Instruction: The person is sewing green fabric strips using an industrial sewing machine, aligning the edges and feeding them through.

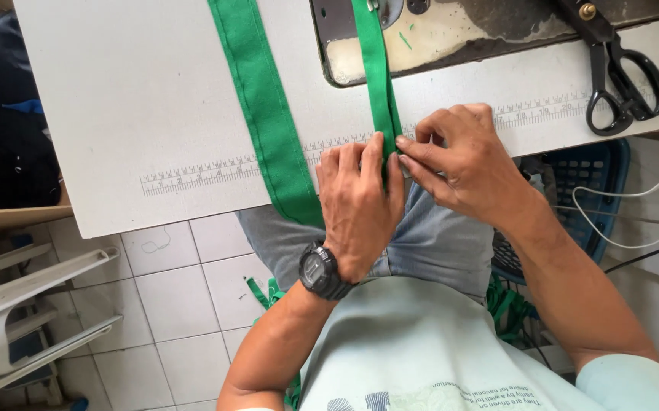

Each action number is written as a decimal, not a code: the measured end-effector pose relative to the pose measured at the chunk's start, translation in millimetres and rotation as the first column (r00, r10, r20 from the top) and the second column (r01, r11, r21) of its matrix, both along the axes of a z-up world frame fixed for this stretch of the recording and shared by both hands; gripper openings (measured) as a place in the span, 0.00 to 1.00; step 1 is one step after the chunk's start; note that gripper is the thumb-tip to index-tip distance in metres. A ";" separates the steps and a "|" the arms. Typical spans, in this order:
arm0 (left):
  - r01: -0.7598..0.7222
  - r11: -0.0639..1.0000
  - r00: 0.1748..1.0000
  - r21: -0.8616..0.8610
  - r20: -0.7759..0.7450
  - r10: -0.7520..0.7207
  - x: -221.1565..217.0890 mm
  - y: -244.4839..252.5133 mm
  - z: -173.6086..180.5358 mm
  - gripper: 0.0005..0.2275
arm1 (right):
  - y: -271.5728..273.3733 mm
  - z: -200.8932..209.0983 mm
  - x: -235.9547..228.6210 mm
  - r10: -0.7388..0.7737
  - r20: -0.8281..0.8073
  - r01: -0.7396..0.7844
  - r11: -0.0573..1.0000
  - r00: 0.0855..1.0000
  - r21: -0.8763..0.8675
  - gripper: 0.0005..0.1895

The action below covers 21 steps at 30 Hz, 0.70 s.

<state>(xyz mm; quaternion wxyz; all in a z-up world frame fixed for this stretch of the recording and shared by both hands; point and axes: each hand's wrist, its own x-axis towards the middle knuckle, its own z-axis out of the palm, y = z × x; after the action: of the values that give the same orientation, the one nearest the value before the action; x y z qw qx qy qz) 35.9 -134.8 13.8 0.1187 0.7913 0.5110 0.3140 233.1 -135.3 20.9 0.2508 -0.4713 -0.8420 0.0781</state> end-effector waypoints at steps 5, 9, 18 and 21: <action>0.021 0.997 1.000 0.081 0.009 -0.022 -3.4 -0.9 -8.8 0.14 | 0.0 0.0 3.3 -0.010 -0.009 0.010 1.000 1.000 0.000 0.12; 0.084 0.987 0.996 0.137 -0.036 -0.080 -13.1 1.9 -6.5 0.09 | -1.2 -2.1 5.1 -0.001 0.019 0.000 0.999 1.000 0.035 0.12; 0.262 0.950 0.945 0.172 -0.245 -0.216 -26.7 29.2 0.4 0.04 | 1.7 -4.5 3.3 0.015 0.049 -0.019 0.996 0.999 0.088 0.13; 0.315 0.936 0.935 0.160 -0.219 -0.278 -32.9 32.4 -16.9 0.02 | -0.4 -3.9 -0.1 0.020 0.052 -0.024 0.996 0.998 0.090 0.13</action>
<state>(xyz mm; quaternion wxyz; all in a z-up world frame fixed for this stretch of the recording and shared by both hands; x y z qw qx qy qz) 3.0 -102.4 -3.1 0.0379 0.8939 0.3617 0.2621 233.0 -135.7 17.0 0.2495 -0.4520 -0.8558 0.0306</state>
